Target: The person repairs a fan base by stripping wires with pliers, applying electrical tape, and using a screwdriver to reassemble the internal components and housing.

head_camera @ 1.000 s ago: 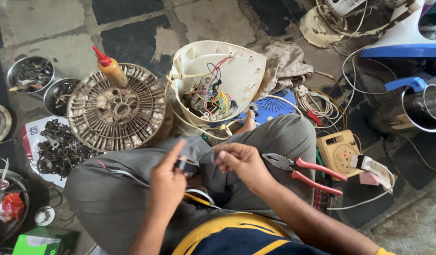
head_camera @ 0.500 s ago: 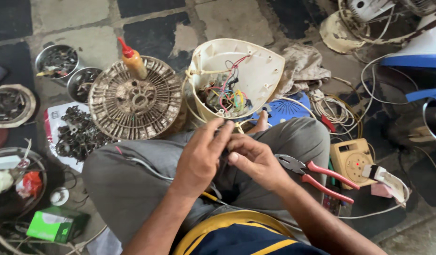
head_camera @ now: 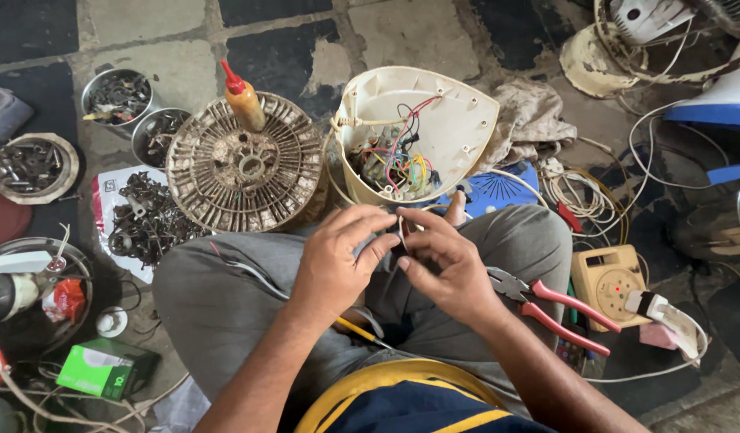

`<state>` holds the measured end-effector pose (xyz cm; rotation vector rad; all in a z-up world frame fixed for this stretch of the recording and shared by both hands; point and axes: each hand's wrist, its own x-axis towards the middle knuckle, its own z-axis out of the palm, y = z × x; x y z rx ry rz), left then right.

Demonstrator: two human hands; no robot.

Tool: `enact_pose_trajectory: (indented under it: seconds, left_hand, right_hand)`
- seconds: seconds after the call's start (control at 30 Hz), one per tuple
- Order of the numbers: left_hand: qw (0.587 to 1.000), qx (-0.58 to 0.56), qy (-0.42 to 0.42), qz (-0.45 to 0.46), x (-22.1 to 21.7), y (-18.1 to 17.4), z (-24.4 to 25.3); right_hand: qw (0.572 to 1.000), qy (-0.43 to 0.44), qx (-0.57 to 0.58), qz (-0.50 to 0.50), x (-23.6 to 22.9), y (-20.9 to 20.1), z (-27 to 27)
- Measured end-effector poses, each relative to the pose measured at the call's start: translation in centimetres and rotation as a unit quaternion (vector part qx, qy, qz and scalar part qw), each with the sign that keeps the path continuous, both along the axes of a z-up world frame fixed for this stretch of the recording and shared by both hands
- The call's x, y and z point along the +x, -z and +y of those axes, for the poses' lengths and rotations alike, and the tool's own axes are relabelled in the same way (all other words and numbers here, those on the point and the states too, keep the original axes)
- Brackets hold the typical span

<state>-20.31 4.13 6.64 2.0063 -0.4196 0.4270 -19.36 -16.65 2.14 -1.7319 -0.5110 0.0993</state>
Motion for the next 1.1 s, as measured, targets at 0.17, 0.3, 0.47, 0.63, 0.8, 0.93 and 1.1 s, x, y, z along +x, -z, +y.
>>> enact_pose_trajectory:
  seconds: [0.17, 0.3, 0.47, 0.63, 0.8, 0.93, 1.1]
  left_hand:
    - [0.996, 0.061, -0.057, -0.008, -0.3, 0.6, -1.0]
    - [0.987, 0.039, -0.152, 0.025, -0.5, 3.3, -1.7]
    - [0.973, 0.036, -0.207, 0.092, 0.8, 6.9, -0.2]
    - [0.8, -0.36, -0.078, 0.473, 1.5, 8.0, 2.6]
    - [0.678, -0.454, -0.008, 0.578, -0.6, 8.6, 2.6]
    - [0.728, -0.488, -0.083, 0.475, -1.3, 9.1, 2.6]
    - [0.931, -0.237, -0.228, 0.157, 0.2, 8.1, 3.5]
  right_hand:
    - [0.996, -0.003, -0.071, -0.053, -0.2, -0.6, 0.2]
    - [0.993, -0.082, 0.051, 0.066, -0.6, 0.0, 0.6]
    - [0.933, -0.118, 0.235, 0.246, -1.2, 1.6, 0.9]
    - [0.792, -0.021, 0.422, 0.441, -0.5, 3.7, 2.9]
    - [0.933, -0.063, 0.179, 0.304, 1.6, 3.5, 5.4]
    - [0.97, -0.135, 0.138, 0.146, 1.6, 2.3, 7.5]
    - [0.986, -0.042, -0.067, -0.144, 1.8, 1.3, 10.6]
